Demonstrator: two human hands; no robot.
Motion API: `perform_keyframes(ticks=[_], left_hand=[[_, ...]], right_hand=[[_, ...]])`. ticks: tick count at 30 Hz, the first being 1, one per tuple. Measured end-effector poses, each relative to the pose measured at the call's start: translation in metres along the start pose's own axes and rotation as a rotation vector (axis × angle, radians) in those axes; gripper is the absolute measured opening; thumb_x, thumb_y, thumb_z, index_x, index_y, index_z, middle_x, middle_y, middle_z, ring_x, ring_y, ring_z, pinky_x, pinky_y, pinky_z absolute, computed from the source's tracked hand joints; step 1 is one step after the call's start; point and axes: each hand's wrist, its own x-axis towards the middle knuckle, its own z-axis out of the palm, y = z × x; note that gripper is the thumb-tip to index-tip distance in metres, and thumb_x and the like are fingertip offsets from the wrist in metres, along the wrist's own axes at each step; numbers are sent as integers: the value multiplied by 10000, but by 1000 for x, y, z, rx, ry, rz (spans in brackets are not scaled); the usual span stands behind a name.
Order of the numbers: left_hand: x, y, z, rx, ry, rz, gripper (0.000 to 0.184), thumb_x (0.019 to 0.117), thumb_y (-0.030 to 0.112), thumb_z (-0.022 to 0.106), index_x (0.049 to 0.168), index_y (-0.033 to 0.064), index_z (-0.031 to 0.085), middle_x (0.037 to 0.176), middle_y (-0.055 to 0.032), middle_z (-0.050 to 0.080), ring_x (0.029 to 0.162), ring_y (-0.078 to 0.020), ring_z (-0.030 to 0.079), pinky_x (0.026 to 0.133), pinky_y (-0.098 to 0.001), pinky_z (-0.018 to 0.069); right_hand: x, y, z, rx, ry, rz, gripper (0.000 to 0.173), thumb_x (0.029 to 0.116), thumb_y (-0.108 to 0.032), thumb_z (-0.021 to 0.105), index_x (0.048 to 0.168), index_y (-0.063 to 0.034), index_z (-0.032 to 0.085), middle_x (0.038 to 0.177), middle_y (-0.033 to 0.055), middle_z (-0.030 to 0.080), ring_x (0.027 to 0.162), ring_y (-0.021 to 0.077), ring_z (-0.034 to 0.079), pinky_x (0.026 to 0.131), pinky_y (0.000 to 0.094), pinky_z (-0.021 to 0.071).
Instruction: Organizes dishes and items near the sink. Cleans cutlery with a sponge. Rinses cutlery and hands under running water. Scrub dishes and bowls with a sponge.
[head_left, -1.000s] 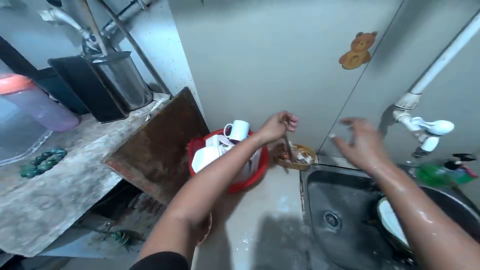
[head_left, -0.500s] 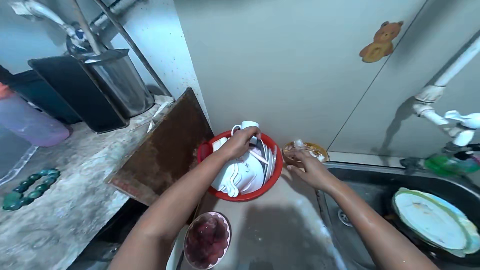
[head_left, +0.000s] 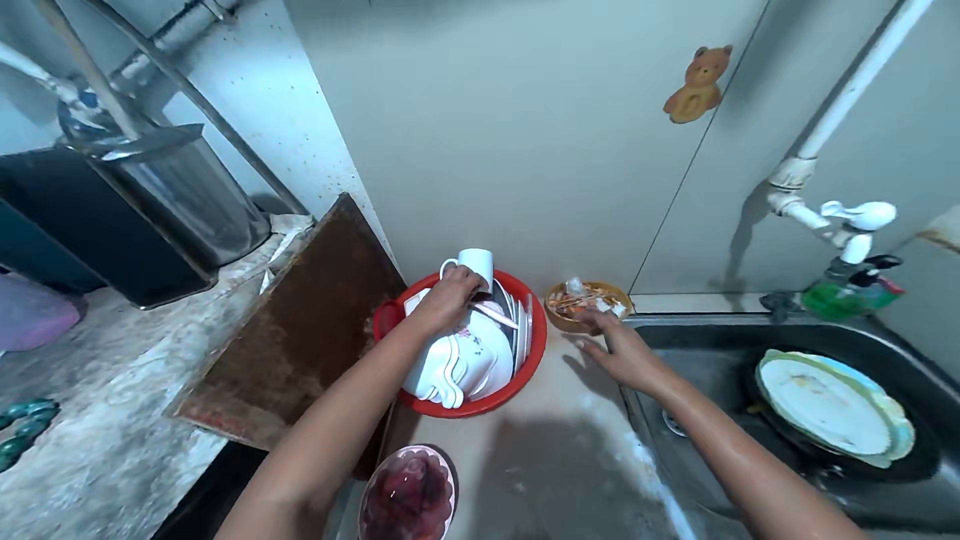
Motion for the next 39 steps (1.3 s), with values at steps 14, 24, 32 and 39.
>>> perform_keyframes(ticks=[14, 24, 32, 39], left_hand=[[-65, 10, -79, -95, 469, -325, 304, 1050, 61, 477, 1298, 105, 647, 1263, -153, 612, 1125, -297, 631, 942, -522, 546], [-22, -9, -62, -314, 625, -578, 288, 1090, 107, 426, 1293, 75, 627, 1231, -178, 617, 1086, -290, 630, 948, -492, 514], [10, -8, -56, -553, 813, -581, 336, 1100, 163, 419, 1366, 14, 560, 1228, -184, 649, 1024, -246, 681, 900, -449, 572], [11, -29, -29, -435, 314, -659, 309, 1072, 47, 434, 1339, 9, 584, 1236, -221, 661, 1112, -351, 663, 973, -552, 521]], right_hand=[[215, -119, 97, 69, 42, 464, 1189, 782, -722, 743, 1570, 21, 253, 1360, 278, 605, 1295, 425, 572, 1123, 648, 359], [199, -109, 88, 269, 354, 416, 1017, 772, -638, 775, 1516, -73, 375, 1186, 217, 690, 1160, 404, 640, 1060, 656, 403], [183, -76, 59, 561, 530, 493, 902, 840, -536, 777, 1513, -93, 373, 1120, 230, 689, 1035, 397, 676, 880, 605, 525], [171, -50, 59, 725, 640, 545, 864, 870, -578, 710, 1488, -65, 390, 1169, 244, 664, 1097, 386, 654, 915, 595, 512]])
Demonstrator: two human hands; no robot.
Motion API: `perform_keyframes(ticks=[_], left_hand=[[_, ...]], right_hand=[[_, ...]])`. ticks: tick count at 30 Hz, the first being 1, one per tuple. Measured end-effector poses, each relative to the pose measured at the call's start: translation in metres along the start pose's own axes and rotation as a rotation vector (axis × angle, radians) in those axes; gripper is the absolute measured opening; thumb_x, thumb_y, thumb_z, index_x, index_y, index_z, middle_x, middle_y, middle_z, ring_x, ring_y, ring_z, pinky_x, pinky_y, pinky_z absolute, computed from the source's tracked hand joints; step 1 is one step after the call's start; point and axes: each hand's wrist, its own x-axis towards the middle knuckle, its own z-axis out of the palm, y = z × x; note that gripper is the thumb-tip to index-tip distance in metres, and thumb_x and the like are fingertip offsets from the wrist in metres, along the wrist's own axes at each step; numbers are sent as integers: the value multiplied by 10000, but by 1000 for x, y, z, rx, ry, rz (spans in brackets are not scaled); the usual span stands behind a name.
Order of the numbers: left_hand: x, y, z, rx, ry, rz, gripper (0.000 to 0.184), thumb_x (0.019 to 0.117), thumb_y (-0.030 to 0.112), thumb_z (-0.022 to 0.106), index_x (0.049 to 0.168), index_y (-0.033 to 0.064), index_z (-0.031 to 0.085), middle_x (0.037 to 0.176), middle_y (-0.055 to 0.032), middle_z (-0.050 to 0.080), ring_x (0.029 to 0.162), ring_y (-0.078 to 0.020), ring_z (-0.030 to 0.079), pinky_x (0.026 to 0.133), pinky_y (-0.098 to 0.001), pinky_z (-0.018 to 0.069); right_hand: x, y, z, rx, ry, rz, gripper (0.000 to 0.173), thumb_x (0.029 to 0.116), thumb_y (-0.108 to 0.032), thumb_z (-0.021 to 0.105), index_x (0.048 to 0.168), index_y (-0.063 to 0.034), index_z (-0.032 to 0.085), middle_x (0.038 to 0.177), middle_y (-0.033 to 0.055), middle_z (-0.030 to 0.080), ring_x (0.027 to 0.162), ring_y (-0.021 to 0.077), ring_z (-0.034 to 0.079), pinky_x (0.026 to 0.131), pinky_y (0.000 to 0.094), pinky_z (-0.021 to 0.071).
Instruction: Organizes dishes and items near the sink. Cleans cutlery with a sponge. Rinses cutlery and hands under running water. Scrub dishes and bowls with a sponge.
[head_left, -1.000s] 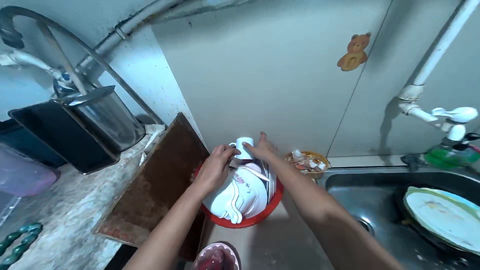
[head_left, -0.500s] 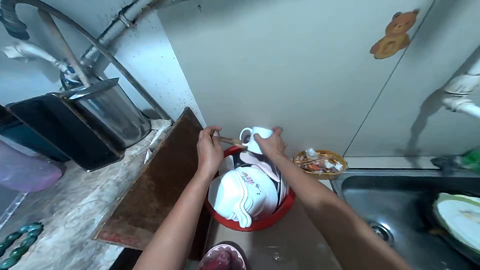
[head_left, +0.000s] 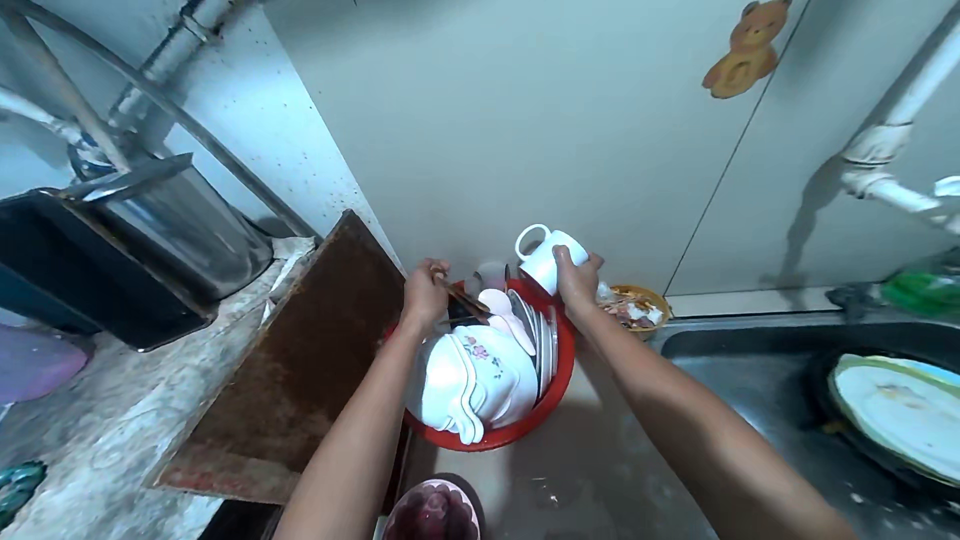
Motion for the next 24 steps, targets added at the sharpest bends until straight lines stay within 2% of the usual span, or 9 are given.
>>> perform_keyframes(ticks=[3, 5, 8, 11, 14, 19, 22, 24], left_hand=[[-6, 7, 1, 93, -9, 45, 288, 1077, 54, 442, 1315, 7, 597, 1221, -221, 664, 1131, -363, 649, 997, -559, 501], [-8, 19, -2, 144, 1, 17, 289, 1070, 48, 443, 1306, 5, 603, 1203, -222, 666, 1116, -368, 651, 981, -567, 503], [1, 28, -1, 193, 20, -111, 294, 1033, 53, 488, 1290, 3, 622, 1194, -240, 661, 1124, -401, 641, 965, -599, 504], [22, 18, 5, 133, 35, -258, 315, 997, 72, 537, 1289, 3, 634, 1190, -275, 652, 1112, -425, 637, 940, -618, 501], [33, 17, 12, 72, 52, -291, 316, 999, 88, 551, 1292, 5, 635, 1229, -279, 641, 1160, -425, 624, 974, -619, 494], [28, 23, 34, 68, 34, -171, 326, 1029, 65, 497, 1333, -1, 595, 1261, -268, 636, 1198, -421, 612, 1004, -617, 482], [28, 9, 48, 110, -68, 2, 301, 1068, 61, 455, 1317, 13, 617, 1273, -234, 654, 1209, -392, 625, 1041, -587, 477], [29, 3, 53, 187, -163, 118, 270, 1068, 64, 480, 1272, 17, 652, 1207, -225, 679, 1165, -382, 643, 1036, -576, 482]], right_hand=[[-1, 2, -9, 0, -7, -42, 849, 890, -543, 706, 1500, -56, 373, 1179, 245, 663, 1105, 384, 655, 929, 594, 516], [-4, 0, -12, -10, -21, -64, 837, 899, -532, 707, 1498, -55, 369, 1183, 243, 664, 1106, 377, 658, 935, 587, 515], [-3, 2, -13, 16, -21, -64, 829, 892, -535, 708, 1489, -65, 376, 1165, 228, 672, 1089, 360, 665, 924, 576, 522], [-5, 2, -13, 37, -26, -38, 840, 896, -545, 698, 1501, -64, 368, 1181, 238, 662, 1102, 364, 657, 927, 573, 518], [-6, 2, -15, 13, -26, -35, 835, 894, -558, 696, 1493, -69, 380, 1163, 234, 666, 1095, 365, 658, 923, 573, 516], [-5, 5, -19, 30, -40, -55, 801, 901, -518, 703, 1480, -65, 386, 1137, 225, 673, 1056, 349, 672, 903, 562, 530], [-4, 9, -21, 34, -50, -65, 807, 902, -514, 700, 1486, -61, 376, 1156, 235, 666, 1074, 357, 667, 920, 565, 527], [-5, 9, -23, 25, -56, -67, 801, 906, -509, 703, 1484, -60, 376, 1158, 239, 663, 1078, 362, 664, 919, 566, 524]])
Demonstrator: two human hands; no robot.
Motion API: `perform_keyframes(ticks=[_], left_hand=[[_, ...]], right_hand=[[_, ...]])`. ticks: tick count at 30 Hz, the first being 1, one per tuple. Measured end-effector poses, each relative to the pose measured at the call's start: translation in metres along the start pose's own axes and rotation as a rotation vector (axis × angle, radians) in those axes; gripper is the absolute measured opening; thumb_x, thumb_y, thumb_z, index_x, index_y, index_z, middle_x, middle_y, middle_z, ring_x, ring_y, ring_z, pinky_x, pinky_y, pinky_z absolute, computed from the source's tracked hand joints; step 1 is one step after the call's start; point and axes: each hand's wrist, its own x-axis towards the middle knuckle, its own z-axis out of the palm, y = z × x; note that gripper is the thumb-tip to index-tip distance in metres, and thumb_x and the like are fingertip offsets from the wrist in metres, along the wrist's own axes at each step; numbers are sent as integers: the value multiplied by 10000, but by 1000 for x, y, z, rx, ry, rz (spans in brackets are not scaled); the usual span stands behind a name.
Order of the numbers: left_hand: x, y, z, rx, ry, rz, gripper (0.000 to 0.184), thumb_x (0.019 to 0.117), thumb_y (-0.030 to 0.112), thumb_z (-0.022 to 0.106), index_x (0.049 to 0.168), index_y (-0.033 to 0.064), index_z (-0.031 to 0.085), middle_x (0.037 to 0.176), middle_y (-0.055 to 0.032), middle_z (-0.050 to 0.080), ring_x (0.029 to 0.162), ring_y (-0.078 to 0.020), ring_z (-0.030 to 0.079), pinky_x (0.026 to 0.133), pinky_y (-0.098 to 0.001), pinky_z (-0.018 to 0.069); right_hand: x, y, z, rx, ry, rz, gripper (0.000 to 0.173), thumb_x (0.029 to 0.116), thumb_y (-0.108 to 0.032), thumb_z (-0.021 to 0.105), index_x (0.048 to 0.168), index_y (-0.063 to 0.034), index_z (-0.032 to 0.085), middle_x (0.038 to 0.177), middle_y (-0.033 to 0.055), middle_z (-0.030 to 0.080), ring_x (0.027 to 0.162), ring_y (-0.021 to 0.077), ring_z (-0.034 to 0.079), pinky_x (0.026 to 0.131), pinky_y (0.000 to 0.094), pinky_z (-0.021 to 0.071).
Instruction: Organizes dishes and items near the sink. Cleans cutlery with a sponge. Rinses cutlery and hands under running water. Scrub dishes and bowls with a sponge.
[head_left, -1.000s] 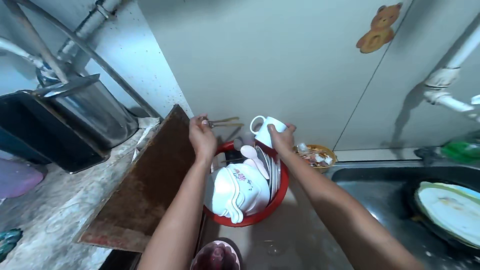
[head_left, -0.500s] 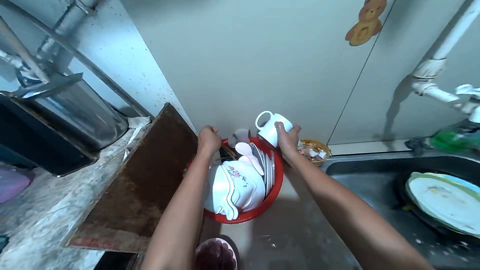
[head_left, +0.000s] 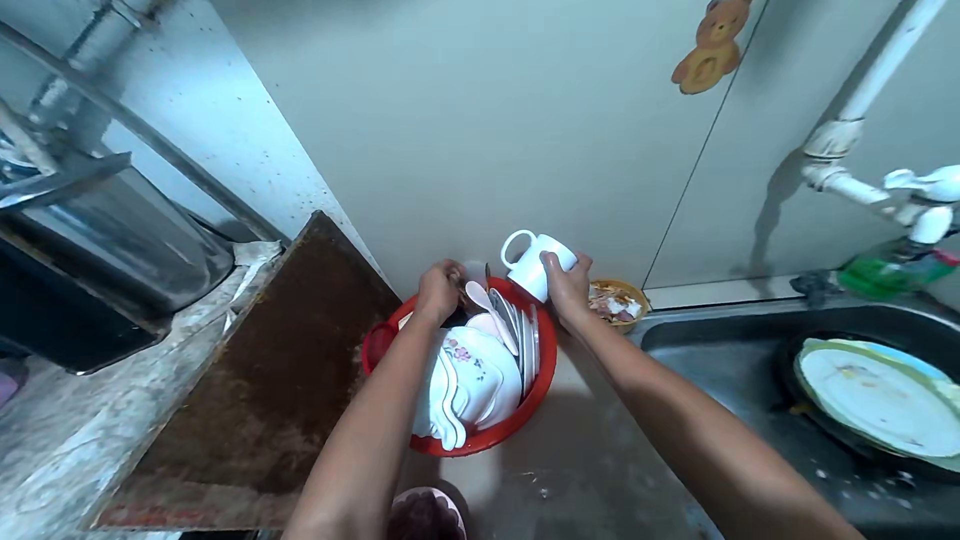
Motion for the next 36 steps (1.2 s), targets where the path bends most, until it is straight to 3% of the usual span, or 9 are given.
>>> perform_keyframes(ticks=[3, 5, 7, 11, 15, 22, 25, 32, 36], left_hand=[[5, -8, 5, 217, -193, 129, 251, 997, 37, 586, 1220, 54, 701, 1170, -197, 702, 1142, -375, 657, 1016, -609, 490], [8, -12, 3, 266, -318, 156, 404, 910, 16, 644, 1312, 57, 654, 1280, -220, 646, 1225, -401, 604, 1035, -651, 460], [7, -8, -6, 129, -337, 128, 486, 907, 7, 650, 1387, 34, 585, 1344, -216, 611, 1261, -369, 583, 1066, -603, 458], [-3, -4, -36, -80, -166, -17, 488, 981, 39, 566, 1465, 37, 505, 1468, -211, 534, 1311, -384, 553, 1071, -594, 454], [-15, -9, -53, -186, 29, -63, 442, 1010, 23, 485, 1451, 40, 517, 1449, -185, 557, 1320, -326, 555, 1080, -535, 456], [-42, -26, -43, -202, 2, -47, 417, 1016, 38, 518, 1432, 23, 529, 1345, -198, 624, 1211, -309, 627, 1043, -524, 495], [-48, -35, -36, -199, -11, -73, 505, 1012, 49, 545, 1510, 71, 461, 1414, -191, 582, 1266, -316, 603, 1070, -530, 486], [-68, -34, -41, -211, 198, -73, 317, 1070, 181, 558, 1353, 50, 615, 1252, -173, 682, 1131, -295, 677, 1012, -523, 525], [-66, -39, -32, -111, 134, -157, 358, 1096, 225, 489, 1378, 39, 610, 1238, -218, 682, 1169, -359, 654, 1040, -585, 480]], right_hand=[[-2, 2, 1, -6, -22, 7, 801, 906, -513, 700, 1489, -67, 376, 1163, 228, 666, 1084, 356, 663, 921, 565, 524], [-4, 2, 3, -7, -34, 3, 792, 904, -507, 695, 1482, -65, 382, 1165, 222, 668, 1085, 347, 666, 924, 562, 527], [-6, 0, 5, -13, -51, -14, 788, 901, -489, 705, 1481, -61, 387, 1174, 226, 666, 1089, 348, 665, 929, 563, 527], [-8, -8, 13, -84, -130, -101, 808, 870, -450, 763, 1486, -69, 404, 1168, 217, 677, 1060, 344, 678, 908, 563, 542], [-17, -21, 31, -135, -235, -215, 813, 853, -442, 781, 1502, -90, 440, 1239, 206, 671, 1106, 332, 675, 936, 561, 542], [-29, -9, 76, -223, -383, -396, 792, 756, -437, 857, 1403, -114, 537, 1221, 202, 662, 1069, 347, 674, 886, 577, 556], [-31, 1, 83, -262, -399, -415, 810, 739, -429, 869, 1384, -82, 525, 1172, 198, 676, 1029, 340, 689, 873, 561, 566], [-37, 0, 85, -217, -507, -594, 815, 677, -332, 940, 1327, -67, 525, 1255, 204, 627, 1131, 340, 647, 953, 541, 550], [-39, -10, 86, -388, -583, -588, 791, 722, -324, 919, 1360, -73, 524, 1282, 203, 613, 1153, 349, 641, 959, 548, 546]])
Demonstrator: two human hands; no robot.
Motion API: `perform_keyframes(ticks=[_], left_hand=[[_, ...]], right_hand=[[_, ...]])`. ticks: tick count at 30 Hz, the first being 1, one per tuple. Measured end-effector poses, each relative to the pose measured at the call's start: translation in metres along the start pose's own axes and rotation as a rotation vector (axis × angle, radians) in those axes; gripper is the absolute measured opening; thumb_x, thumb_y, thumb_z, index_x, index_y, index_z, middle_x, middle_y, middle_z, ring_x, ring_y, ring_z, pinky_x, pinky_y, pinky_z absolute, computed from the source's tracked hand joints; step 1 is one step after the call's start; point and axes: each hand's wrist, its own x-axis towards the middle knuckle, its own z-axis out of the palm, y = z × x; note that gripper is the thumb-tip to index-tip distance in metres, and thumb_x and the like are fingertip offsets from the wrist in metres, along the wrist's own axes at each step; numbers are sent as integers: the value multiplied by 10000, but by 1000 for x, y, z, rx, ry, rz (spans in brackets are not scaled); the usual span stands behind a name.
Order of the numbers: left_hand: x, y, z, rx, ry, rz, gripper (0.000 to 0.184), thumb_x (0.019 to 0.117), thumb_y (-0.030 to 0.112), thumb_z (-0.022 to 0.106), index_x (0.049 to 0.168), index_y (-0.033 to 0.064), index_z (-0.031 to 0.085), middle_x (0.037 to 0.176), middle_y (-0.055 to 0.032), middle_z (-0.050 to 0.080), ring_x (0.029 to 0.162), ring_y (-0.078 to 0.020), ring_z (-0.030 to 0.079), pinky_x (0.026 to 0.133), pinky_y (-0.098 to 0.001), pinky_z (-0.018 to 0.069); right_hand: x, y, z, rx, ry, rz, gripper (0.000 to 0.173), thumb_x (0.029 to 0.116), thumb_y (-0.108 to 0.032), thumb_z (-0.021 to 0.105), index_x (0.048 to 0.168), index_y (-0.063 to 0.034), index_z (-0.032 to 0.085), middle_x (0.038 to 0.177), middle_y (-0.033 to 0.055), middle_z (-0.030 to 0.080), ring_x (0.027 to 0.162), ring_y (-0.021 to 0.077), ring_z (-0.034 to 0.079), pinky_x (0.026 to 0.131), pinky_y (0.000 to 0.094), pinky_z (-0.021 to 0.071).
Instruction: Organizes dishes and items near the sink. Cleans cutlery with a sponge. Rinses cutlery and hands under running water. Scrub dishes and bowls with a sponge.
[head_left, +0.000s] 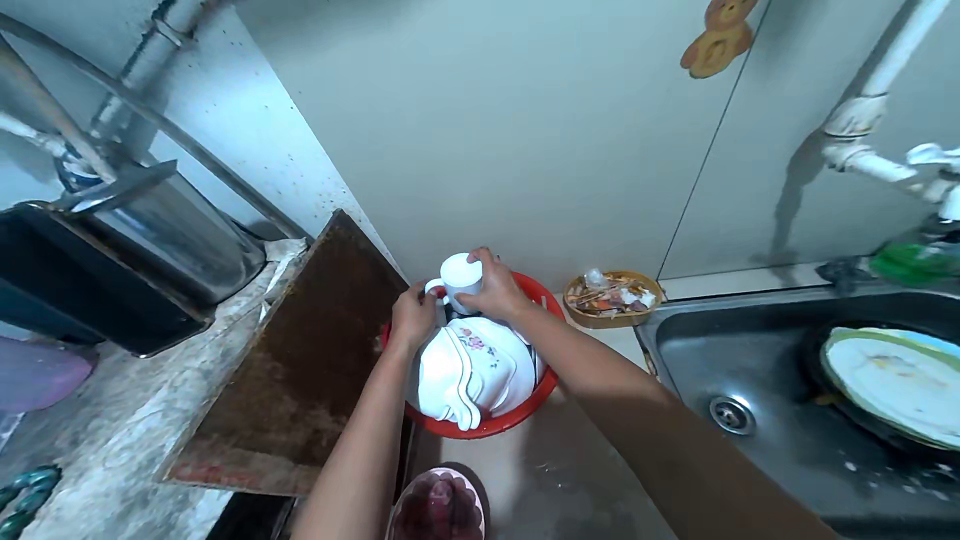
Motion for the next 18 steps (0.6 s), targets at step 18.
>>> perform_keyframes(ticks=[18], left_hand=[[14, 59, 11, 493, -180, 134, 656, 967, 75, 665, 1559, 30, 387, 1502, -357, 423, 1338, -569, 458, 1062, -731, 379]], right_hand=[[-173, 45, -176, -205, 197, 224, 503, 984, -280, 679, 1461, -159, 571, 1474, 117, 566, 1360, 320, 531, 1124, 606, 404]])
